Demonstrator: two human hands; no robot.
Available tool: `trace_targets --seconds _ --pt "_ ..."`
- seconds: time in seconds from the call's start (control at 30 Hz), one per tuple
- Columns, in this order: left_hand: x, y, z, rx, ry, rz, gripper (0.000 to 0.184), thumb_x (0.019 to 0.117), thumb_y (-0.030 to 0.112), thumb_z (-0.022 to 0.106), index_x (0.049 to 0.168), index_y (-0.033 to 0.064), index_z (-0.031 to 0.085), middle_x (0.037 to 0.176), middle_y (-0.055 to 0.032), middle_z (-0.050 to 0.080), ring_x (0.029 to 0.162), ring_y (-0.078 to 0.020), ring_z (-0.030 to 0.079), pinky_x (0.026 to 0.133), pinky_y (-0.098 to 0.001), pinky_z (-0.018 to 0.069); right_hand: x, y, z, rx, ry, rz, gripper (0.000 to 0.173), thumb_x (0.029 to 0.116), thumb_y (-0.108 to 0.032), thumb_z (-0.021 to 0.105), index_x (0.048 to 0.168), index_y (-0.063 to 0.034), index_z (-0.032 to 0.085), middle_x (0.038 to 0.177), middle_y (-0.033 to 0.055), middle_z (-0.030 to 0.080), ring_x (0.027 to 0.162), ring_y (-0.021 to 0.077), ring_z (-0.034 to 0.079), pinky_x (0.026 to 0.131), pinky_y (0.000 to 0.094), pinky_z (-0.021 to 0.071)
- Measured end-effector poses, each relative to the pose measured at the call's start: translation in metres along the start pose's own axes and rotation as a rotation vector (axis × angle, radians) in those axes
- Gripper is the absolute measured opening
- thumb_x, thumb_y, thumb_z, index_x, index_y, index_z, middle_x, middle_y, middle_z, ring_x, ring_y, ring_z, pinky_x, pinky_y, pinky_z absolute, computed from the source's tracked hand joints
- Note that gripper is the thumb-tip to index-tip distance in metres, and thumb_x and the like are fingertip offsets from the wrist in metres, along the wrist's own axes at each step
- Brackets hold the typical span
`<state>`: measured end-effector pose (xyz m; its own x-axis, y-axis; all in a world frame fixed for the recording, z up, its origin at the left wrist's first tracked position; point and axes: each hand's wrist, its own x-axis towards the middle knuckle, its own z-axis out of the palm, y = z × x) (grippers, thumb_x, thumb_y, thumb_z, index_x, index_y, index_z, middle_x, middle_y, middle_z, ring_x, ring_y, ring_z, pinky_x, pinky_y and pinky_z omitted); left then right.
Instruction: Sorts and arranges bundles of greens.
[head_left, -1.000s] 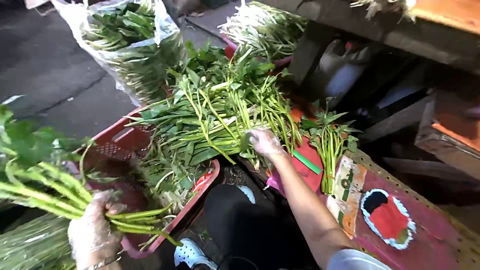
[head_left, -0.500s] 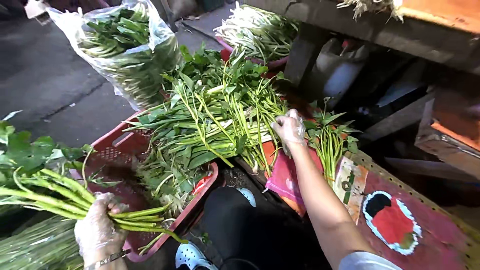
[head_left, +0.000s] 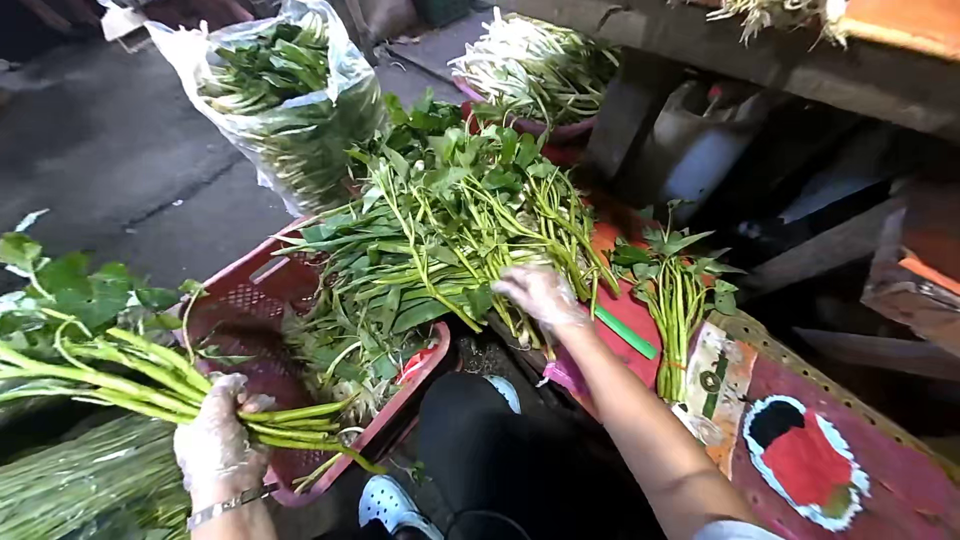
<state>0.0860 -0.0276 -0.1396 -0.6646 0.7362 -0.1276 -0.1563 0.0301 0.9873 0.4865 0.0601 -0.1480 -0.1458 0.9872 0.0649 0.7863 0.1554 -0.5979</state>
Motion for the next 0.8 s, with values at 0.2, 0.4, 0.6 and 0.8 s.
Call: trace_targets --seconds 0.2,0.4,0.6,0.8 --pt "-0.003 0.0 0.0 -0.026 0.006 0.006 0.016 0.1049 0.015 0.052 0.089 0.0182 0.053 0.056 0.0121 0.049 0.043 -0.0002 0.048 0.044 -0.0166 0.0476 0.011 0.033 -0.054 -0.037 0.091 0.28 0.044 0.0992 -0.025 0.067 0.139 -0.0068 0.061 0.136 0.0274 0.06 0.126 0.0465 0.057 0.103 0.0667 0.0449" --pt "-0.005 0.003 0.004 -0.014 -0.01 0.085 0.007 0.1048 0.02 0.056 0.099 0.0159 0.057 0.062 0.0115 0.053 0.046 0.0003 0.05 0.046 -0.0167 0.0496 0.015 0.002 -0.114 -0.214 0.279 0.057 0.033 0.1063 -0.026 0.054 0.126 -0.0042 0.07 0.124 0.0262 0.067 0.122 0.0453 0.061 0.104 0.0649 0.0448" --pt "-0.013 0.004 0.01 0.013 -0.054 0.132 0.025 0.1008 0.018 0.063 0.118 0.0004 0.058 0.075 0.0009 0.061 0.057 -0.0077 0.058 0.057 -0.0254 0.0553 0.016 -0.04 -0.159 -0.094 0.559 -0.303 0.043 0.1073 -0.031 0.052 0.126 0.0045 0.067 0.127 0.0284 0.066 0.122 0.0385 0.062 0.107 0.0531 0.0455" --pt "-0.021 0.012 0.012 -0.178 -0.173 0.095 0.026 0.0973 0.009 0.063 0.121 0.0001 0.055 0.069 0.0033 0.06 0.053 -0.0044 0.056 0.054 -0.0209 0.0528 0.041 -0.12 -0.076 0.626 0.276 -0.273 0.023 0.1015 -0.02 0.062 0.121 -0.007 0.062 0.102 -0.0057 0.067 0.064 -0.0045 0.055 0.056 0.0164 0.0494"
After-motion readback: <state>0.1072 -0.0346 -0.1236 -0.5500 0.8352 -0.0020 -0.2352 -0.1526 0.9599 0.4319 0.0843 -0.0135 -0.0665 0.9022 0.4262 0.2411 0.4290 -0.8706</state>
